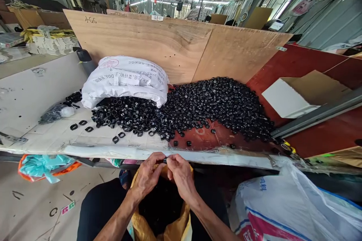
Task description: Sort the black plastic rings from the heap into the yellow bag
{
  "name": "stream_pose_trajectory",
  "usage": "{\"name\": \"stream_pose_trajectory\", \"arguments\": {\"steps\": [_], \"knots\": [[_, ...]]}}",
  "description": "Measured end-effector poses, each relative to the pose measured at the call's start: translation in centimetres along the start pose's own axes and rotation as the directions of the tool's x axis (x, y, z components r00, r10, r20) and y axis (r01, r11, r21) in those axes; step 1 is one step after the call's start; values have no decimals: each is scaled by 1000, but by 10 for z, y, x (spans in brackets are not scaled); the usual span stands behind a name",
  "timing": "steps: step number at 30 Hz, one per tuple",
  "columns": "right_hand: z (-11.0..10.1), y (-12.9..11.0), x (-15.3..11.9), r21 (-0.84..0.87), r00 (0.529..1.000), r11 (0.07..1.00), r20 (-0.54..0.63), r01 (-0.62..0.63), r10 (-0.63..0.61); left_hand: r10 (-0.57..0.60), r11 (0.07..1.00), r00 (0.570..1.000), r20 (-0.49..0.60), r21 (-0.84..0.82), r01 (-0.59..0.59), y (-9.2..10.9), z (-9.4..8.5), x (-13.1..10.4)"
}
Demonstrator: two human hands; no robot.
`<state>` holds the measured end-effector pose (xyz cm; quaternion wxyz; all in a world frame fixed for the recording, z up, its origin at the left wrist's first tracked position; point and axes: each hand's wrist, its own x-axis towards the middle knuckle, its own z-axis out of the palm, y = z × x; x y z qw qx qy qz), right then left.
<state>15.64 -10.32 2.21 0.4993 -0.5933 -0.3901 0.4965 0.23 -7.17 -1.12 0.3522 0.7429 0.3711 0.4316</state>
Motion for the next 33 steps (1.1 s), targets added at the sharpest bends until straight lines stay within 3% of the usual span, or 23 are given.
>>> {"name": "stream_pose_trajectory", "arguments": {"steps": [3, 5, 7, 9, 10, 11, 13, 15, 18, 20, 22, 24, 27, 29, 31, 33], "knots": [[1, 0, -3, 266, 974, 938, 100, -224, 204, 224, 954, 973, 60, 190, -231, -3, -4, -8], [-3, 3, -4, 275, 948, 911, 173, -307, 267, 295, 916, 940, 171, 230, -329, 2, -11, -8], [-13, 6, -3, 123, 958, 960, 171, -251, 229, 285, 910, 900, 329, 200, -362, 10, -22, 1], [-24, 7, 6, -146, 998, 989, 56, 6, 2, 191, 938, 906, 377, 201, -281, 14, -34, 16], [-30, 7, 12, -295, 985, 941, -5, 165, -174, 117, 949, 942, 315, 243, -199, 14, -38, 26], [-34, 6, 21, -429, 936, 852, -43, 298, -349, 44, 949, 982, 185, 301, -99, 10, -41, 37], [-41, 5, 41, -607, 827, 666, -27, 433, -562, -54, 906, 994, -100, 413, 91, -2, -43, 59], [-44, 5, 61, -698, 793, 545, 53, 464, -607, -95, 839, 971, -219, 507, 197, -16, -39, 78], [-45, 11, 80, -755, 795, 453, 148, 475, -588, -127, 762, 969, -214, 605, 234, -31, -30, 94], [-45, 15, 84, -758, 795, 437, 172, 484, -581, -134, 749, 971, -198, 621, 230, -34, -26, 95], [-45, 17, 83, -733, 796, 470, 159, 492, -585, -134, 761, 973, -190, 609, 224, -33, -25, 92], [-45, 14, 81, -662, 810, 569, 99, 487, -577, -118, 789, 978, -171, 582, 197, -32, -25, 86], [-39, 6, 78, -396, 890, 818, -3, 417, -455, -47, 867, 994, -103, 489, 92, -30, -27, 79], [-33, 0, 75, -135, 951, 942, 12, 308, -309, 7, 921, 998, -56, 389, 15, -30, -30, 78], [-27, -4, 71, 81, 975, 974, 55, 211, -215, 41, 958, 999, -21, 283, -34, -29, -33, 78], [-20, -6, 69, 195, 979, 963, 52, 183, -197, 46, 980, 999, 10, 193, -48, -28, -35, 79]]}}
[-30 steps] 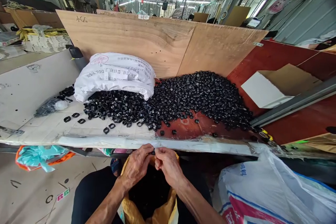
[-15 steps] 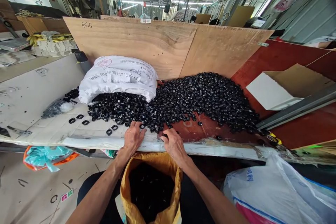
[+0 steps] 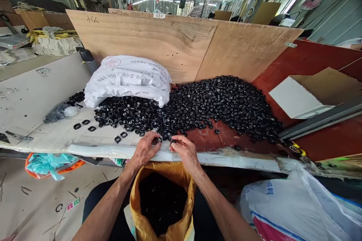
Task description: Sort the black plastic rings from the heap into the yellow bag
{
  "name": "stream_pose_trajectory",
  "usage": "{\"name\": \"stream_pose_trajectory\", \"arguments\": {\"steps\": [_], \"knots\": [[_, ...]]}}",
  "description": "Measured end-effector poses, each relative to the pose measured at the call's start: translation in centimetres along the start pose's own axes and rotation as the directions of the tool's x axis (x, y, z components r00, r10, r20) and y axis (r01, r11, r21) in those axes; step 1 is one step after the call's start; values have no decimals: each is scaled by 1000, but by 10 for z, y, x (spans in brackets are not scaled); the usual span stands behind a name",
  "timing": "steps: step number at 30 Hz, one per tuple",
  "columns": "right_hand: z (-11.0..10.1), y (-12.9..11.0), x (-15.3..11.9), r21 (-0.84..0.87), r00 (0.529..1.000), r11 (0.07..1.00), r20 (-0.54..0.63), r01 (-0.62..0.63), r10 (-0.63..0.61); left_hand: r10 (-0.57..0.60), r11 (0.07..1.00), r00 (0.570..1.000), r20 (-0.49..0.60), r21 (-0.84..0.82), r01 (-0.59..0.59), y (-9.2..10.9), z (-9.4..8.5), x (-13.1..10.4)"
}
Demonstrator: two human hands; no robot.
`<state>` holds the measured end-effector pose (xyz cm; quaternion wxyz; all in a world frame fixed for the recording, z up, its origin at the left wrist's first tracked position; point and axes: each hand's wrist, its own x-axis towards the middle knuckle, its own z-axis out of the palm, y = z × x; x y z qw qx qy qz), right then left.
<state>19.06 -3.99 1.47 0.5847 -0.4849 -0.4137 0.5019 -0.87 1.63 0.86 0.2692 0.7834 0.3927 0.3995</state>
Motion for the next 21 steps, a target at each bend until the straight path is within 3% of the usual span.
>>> {"name": "stream_pose_trajectory", "arguments": {"steps": [7, 14, 21], "knots": [[17, 3, -4, -100, 997, 992, -2, 79, -79, -146, 971, 987, 63, -182, 155, 3, -5, -1], [26, 4, -1, -334, 943, 883, 74, 329, -324, -210, 926, 971, 110, -296, 234, 4, -5, -4], [21, 14, 2, -374, 942, 867, 71, 329, -327, -245, 834, 962, 122, -480, 273, 7, -6, -4]]}}
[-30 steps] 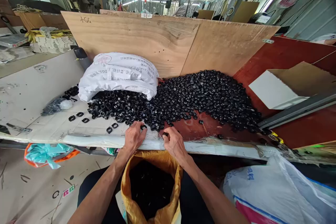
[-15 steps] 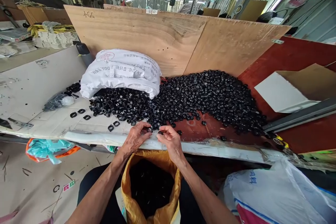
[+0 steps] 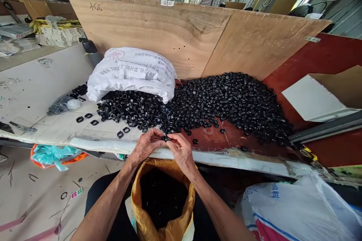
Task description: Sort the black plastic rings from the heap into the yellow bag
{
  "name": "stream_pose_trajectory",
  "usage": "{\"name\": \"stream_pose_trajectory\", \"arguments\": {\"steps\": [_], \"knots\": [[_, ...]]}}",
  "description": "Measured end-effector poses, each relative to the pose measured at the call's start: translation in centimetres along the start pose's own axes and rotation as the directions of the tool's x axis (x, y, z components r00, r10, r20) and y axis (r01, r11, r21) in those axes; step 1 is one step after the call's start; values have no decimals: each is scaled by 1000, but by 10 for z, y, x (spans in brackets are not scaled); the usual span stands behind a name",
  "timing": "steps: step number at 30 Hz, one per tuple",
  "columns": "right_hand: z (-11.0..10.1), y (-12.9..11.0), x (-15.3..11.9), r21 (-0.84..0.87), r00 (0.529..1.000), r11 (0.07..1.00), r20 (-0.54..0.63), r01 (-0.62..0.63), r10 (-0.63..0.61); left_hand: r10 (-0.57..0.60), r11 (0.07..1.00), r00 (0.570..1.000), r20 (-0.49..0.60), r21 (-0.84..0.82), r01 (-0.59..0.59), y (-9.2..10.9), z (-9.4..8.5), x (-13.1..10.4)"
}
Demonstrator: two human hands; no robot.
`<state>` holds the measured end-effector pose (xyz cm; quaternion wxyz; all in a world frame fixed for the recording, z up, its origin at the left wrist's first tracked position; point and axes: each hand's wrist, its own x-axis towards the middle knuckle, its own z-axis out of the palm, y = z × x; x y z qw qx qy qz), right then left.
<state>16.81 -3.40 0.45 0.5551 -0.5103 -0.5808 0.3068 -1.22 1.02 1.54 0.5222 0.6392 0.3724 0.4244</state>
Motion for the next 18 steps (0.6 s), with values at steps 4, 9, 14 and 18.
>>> {"name": "stream_pose_trajectory", "arguments": {"steps": [4, 9, 14, 18], "knots": [[1, -3, -2, 6, 999, 999, 2, -33, 33, 16, 1000, 1000, 4, -14, -16, 0, -2, 1], [6, -7, -4, 57, 994, 993, -6, -107, 108, 80, 996, 997, -3, 34, -80, 7, -5, 1], [14, -10, -5, 56, 986, 986, -29, -160, 162, 148, 987, 989, 9, 62, -149, 12, -6, 2], [14, -10, -5, -13, 992, 992, 7, -124, 124, 146, 989, 989, -18, 34, -145, 7, -5, 2]]}}
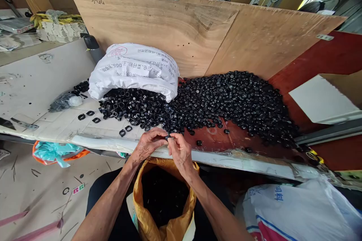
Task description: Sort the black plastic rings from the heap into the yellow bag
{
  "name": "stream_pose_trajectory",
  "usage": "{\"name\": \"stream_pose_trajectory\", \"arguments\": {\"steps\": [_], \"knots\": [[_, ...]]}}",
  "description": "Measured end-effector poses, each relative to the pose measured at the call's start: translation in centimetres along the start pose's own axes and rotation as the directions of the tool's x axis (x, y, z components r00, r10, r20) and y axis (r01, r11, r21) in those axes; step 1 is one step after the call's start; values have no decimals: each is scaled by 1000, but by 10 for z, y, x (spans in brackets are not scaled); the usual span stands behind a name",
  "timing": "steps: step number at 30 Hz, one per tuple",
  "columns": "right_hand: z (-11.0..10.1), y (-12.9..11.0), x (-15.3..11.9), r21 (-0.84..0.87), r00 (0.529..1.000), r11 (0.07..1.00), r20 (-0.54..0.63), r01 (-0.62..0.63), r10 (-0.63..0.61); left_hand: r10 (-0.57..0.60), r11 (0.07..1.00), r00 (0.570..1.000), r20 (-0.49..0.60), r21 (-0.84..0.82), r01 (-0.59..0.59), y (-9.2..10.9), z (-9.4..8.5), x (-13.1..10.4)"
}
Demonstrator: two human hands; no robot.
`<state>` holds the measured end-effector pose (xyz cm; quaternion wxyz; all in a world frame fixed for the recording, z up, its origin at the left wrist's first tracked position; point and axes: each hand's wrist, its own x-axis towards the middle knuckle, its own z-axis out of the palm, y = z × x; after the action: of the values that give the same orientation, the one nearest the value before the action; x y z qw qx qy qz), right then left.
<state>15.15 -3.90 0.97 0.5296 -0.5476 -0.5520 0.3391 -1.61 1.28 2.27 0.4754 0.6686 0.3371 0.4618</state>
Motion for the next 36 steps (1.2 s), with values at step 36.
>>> {"name": "stream_pose_trajectory", "arguments": {"steps": [36], "knots": [[-9, -6, 8, -247, 977, 945, 31, 214, -213, -128, 963, 992, -8, -241, 122, -1, 1, 0]]}}
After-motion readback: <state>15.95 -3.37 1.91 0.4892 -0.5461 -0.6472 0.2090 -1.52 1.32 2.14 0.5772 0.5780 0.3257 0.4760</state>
